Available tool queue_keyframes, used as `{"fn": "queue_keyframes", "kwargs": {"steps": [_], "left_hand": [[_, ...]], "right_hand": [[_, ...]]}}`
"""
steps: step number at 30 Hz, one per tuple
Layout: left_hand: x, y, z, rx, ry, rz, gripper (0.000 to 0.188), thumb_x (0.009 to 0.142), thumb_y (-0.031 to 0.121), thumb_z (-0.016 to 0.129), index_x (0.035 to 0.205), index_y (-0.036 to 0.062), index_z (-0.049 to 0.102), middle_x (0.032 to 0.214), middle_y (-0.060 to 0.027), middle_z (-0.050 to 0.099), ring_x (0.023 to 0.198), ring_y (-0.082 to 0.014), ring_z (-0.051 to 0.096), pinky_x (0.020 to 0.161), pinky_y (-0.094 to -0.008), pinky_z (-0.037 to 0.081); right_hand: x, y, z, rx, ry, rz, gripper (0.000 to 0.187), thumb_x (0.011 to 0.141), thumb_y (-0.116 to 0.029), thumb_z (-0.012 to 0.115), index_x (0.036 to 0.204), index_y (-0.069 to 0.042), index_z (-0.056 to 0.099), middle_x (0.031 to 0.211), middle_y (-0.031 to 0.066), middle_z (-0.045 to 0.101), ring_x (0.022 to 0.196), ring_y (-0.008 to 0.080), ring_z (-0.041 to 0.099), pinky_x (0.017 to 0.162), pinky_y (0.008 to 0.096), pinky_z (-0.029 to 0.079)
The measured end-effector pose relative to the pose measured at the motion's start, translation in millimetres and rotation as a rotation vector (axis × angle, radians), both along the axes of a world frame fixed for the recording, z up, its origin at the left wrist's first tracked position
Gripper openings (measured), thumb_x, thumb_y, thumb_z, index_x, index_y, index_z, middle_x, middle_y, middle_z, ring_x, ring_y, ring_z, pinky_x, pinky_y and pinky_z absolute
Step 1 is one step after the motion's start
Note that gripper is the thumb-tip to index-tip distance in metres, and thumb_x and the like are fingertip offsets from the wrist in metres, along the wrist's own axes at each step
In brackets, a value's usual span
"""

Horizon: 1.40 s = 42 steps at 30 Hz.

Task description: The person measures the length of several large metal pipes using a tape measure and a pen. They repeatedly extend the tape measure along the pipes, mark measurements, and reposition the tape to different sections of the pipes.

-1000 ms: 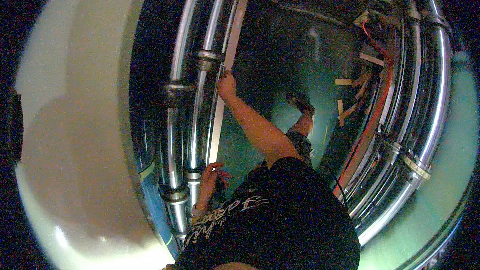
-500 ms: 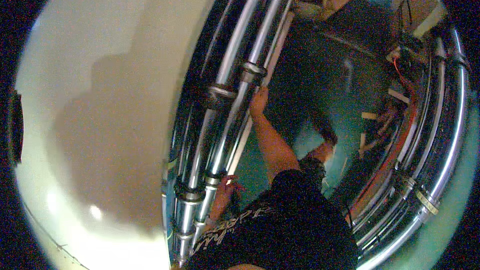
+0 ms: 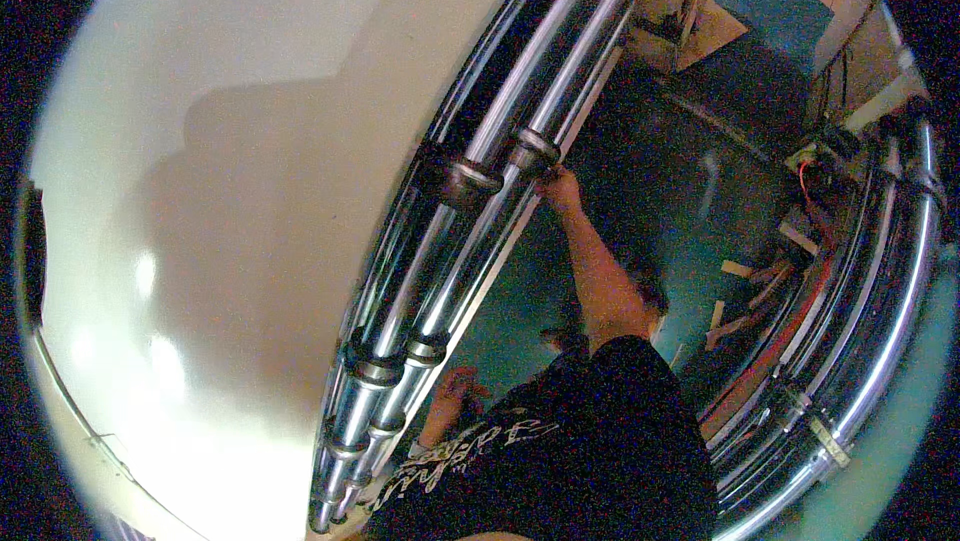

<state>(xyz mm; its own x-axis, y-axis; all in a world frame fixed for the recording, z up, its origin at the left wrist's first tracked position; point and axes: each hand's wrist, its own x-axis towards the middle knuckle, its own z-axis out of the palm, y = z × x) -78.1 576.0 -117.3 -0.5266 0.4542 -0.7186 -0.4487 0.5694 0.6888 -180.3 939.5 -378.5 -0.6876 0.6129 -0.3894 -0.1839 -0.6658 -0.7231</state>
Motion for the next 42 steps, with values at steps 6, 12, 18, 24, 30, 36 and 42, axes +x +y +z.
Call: {"fn": "queue_keyframes", "kwargs": {"steps": [6, 12, 18, 24, 30, 36, 42], "left_hand": [[7.7, 2.4, -14.2, 0.134, 0.114, -0.048, 0.025, 0.086, 0.010, 0.041, 0.109, 0.0021, 0.039, 0.077, -0.0147, 0.060, 0.053, -0.0178, 0.054, 0.050, -0.0285, 0.044], [7.1, 37.1, -12.8, 0.167, 0.109, -0.018, 0.024, 0.086, 0.011, 0.042, 0.107, -0.0012, 0.042, 0.074, -0.0139, 0.059, 0.052, -0.0185, 0.054, 0.048, -0.0283, 0.044], [15.5, 48.6, -9.8, 0.208, 0.051, 0.188, 0.024, 0.083, 0.010, 0.043, 0.105, -0.0010, 0.045, 0.074, -0.0140, 0.061, 0.051, -0.0188, 0.055, 0.047, -0.0271, 0.043], [30.3, 53.1, -19.8, 0.269, 0.184, 0.374, 0.026, 0.083, 0.013, 0.042, 0.106, 0.0003, 0.044, 0.073, -0.0138, 0.060, 0.051, -0.0174, 0.054, 0.049, -0.0278, 0.043], [27.1, 87.5, 4.3, 0.346, 0.214, 0.578, 0.024, 0.083, 0.013, 0.042, 0.103, 0.0016, 0.046, 0.073, -0.0138, 0.060, 0.050, -0.0170, 0.052, 0.048, -0.0272, 0.041], [51.1, 94.0, 1.3, 0.385, 0.259, 0.696, 0.025, 0.083, 0.014, 0.042, 0.104, 0.0010, 0.047, 0.072, -0.0140, 0.060, 0.049, -0.0165, 0.052, 0.048, -0.0271, 0.041], [59.4, 92.7, 10.6, 0.370, 0.265, 0.777, 0.023, 0.084, 0.015, 0.041, 0.102, 0.0016, 0.047, 0.072, -0.0137, 0.060, 0.047, -0.0164, 0.051, 0.046, -0.0265, 0.040]], "right_hand": [[18.4, -16.6, 33.0, 0.113, -0.092, 0.159, 0.012, 0.077, 0.004, 0.050, 0.087, -0.002, 0.051, 0.074, 0.0064, 0.055, 0.060, 0.0160, 0.056, 0.052, 0.0291, 0.047], [14.0, -36.4, 45.3, 0.862, -0.161, 0.358, 0.008, 0.083, -0.001, 0.041, 0.083, 0.002, 0.049, 0.069, 0.0089, 0.051, 0.059, 0.0180, 0.054, 0.051, 0.0316, 0.048], [20.5, -44.5, 101.2, 0.939, -0.232, 0.582, 0.007, 0.082, 0.001, 0.039, 0.078, 0.002, 0.045, 0.070, 0.0105, 0.052, 0.057, 0.0217, 0.059, 0.052, 0.0329, 0.052], [26.7, -47.2, 138.5, 0.641, -0.277, 0.664, 0.011, 0.083, 0.000, 0.036, 0.075, 0.001, 0.044, 0.068, 0.0095, 0.051, 0.057, 0.0197, 0.058, 0.052, 0.0310, 0.051], [23.2, -30.2, 67.9, 0.672, -0.130, 0.705, 0.016, 0.087, -0.007, 0.038, 0.078, 0.002, 0.047, 0.069, 0.0091, 0.052, 0.055, 0.0168, 0.052, 0.052, 0.0308, 0.050], [29.0, -32.7, 83.6, 0.813, -0.091, 0.788, 0.019, 0.087, -0.010, 0.040, 0.073, 0.002, 0.048, 0.063, 0.0110, 0.053, 0.055, 0.0206, 0.059, 0.049, 0.0322, 0.048], [21.6, -31.1, 102.7, 0.802, -0.110, 0.867, 0.019, 0.085, -0.005, 0.037, 0.068, 0.001, 0.042, 0.065, 0.0106, 0.053, 0.052, 0.0208, 0.057, 0.049, 0.0315, 0.050]]}}
